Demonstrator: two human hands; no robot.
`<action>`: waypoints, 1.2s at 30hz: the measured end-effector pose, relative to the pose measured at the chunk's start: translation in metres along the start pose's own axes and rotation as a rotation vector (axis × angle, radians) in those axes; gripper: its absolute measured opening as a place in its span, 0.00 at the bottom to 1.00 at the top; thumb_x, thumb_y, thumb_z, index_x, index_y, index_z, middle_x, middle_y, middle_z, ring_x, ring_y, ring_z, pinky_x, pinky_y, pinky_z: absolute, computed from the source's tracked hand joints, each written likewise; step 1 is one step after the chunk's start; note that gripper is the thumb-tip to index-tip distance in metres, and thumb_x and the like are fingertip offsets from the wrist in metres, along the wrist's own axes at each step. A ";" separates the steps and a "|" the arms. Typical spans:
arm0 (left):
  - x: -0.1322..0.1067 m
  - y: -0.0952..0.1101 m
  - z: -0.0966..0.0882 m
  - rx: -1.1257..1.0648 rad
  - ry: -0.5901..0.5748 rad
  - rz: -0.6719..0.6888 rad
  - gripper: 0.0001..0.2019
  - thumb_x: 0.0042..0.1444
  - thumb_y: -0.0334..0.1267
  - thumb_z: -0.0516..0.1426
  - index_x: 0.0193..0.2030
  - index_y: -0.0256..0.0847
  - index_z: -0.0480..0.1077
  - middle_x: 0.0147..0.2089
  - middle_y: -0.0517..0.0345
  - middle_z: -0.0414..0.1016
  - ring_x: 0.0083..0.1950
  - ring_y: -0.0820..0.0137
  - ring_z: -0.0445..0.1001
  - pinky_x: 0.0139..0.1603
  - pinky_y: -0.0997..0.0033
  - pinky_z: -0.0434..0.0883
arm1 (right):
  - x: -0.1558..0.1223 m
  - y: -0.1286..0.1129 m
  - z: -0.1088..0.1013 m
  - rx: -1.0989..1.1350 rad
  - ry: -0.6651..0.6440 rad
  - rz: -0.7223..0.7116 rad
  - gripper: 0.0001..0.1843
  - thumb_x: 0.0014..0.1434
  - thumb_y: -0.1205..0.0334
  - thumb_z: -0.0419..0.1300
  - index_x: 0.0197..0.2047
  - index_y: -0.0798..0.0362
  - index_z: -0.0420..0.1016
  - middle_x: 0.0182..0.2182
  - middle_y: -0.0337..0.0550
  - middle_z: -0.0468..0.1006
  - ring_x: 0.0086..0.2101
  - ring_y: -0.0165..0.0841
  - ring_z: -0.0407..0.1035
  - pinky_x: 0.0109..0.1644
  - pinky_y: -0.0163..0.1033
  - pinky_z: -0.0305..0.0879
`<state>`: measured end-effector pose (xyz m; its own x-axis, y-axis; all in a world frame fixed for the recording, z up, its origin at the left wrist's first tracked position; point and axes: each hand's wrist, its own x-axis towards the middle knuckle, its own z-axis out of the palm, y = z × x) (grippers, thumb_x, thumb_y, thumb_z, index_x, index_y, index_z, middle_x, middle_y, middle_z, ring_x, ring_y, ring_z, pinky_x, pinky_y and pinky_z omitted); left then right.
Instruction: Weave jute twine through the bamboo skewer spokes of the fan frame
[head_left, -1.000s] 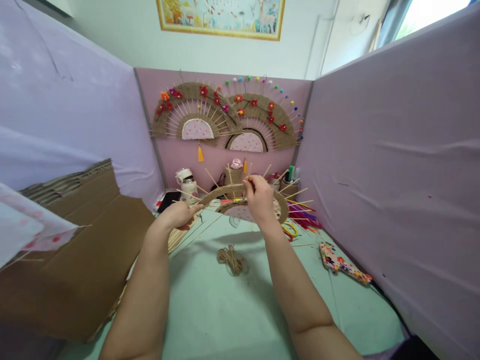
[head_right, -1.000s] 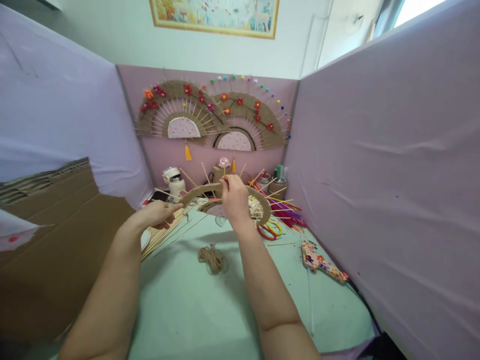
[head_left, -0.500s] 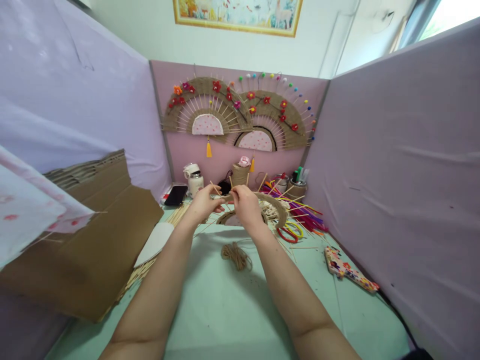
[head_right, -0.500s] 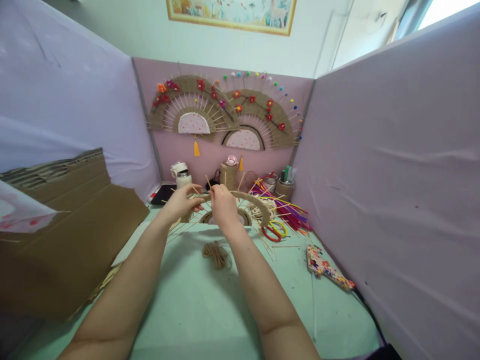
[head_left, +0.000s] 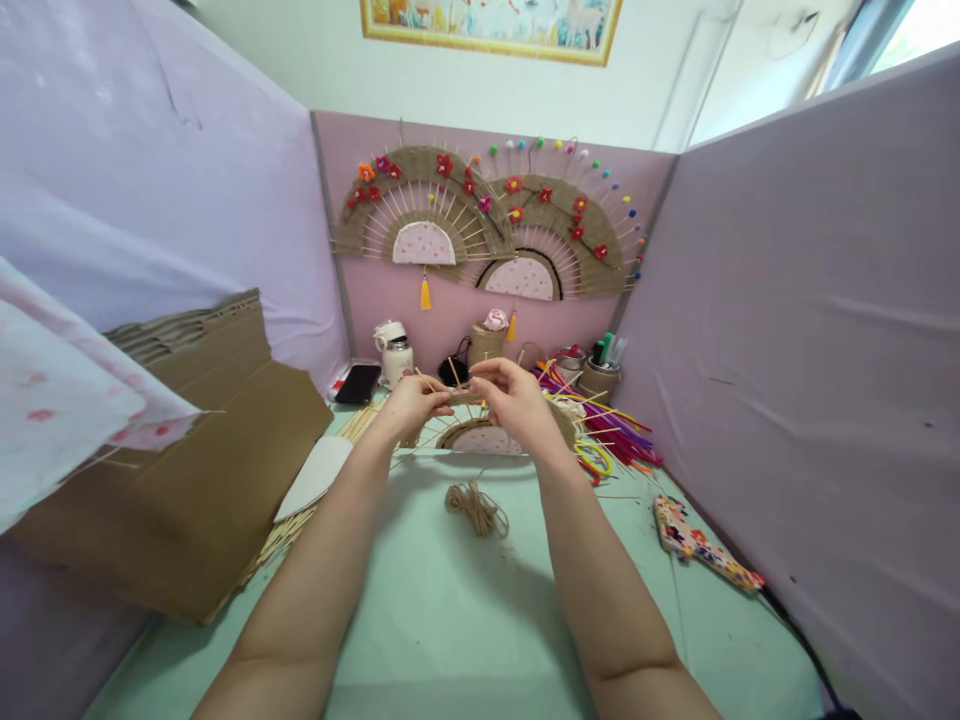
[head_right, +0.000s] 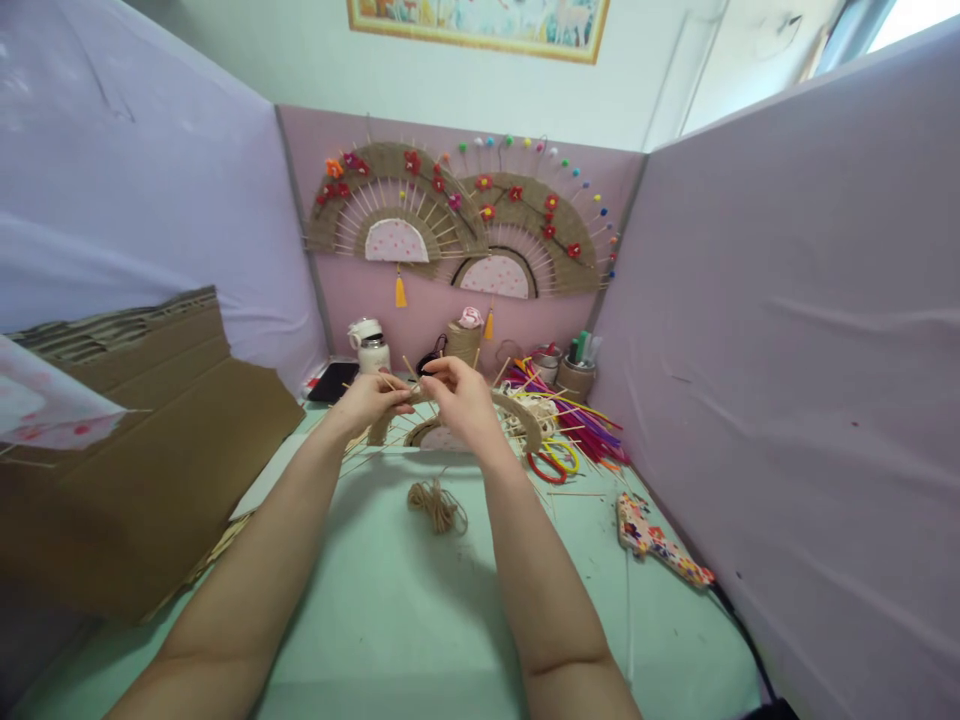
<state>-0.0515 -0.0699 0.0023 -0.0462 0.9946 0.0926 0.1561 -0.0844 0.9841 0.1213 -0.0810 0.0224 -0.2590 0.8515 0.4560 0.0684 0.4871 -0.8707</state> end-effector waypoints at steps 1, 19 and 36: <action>0.000 0.000 0.000 0.004 -0.002 0.000 0.04 0.44 0.30 0.63 0.24 0.34 0.73 0.21 0.59 0.73 0.25 0.73 0.73 0.32 0.72 0.71 | -0.002 -0.004 -0.001 0.053 -0.011 0.005 0.11 0.54 0.58 0.58 0.40 0.53 0.71 0.28 0.37 0.74 0.17 0.23 0.59 0.20 0.31 0.57; 0.001 -0.006 -0.006 0.054 -0.029 -0.015 0.04 0.45 0.31 0.62 0.23 0.34 0.73 0.20 0.59 0.72 0.25 0.74 0.72 0.29 0.75 0.70 | 0.003 -0.002 0.015 0.508 0.092 0.002 0.28 0.51 0.63 0.60 0.57 0.44 0.67 0.59 0.43 0.65 0.22 0.21 0.66 0.28 0.35 0.71; -0.003 -0.006 -0.005 0.032 -0.058 0.028 0.12 0.45 0.26 0.58 0.14 0.37 0.66 0.17 0.62 0.68 0.23 0.76 0.69 0.34 0.73 0.71 | 0.012 -0.002 0.039 0.423 -0.170 0.091 0.33 0.51 0.59 0.59 0.61 0.46 0.62 0.41 0.41 0.78 0.23 0.25 0.67 0.31 0.37 0.72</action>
<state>-0.0570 -0.0728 -0.0031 0.0156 0.9937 0.1106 0.1878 -0.1116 0.9758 0.0808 -0.0790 0.0228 -0.4271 0.8257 0.3686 -0.2915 0.2601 -0.9205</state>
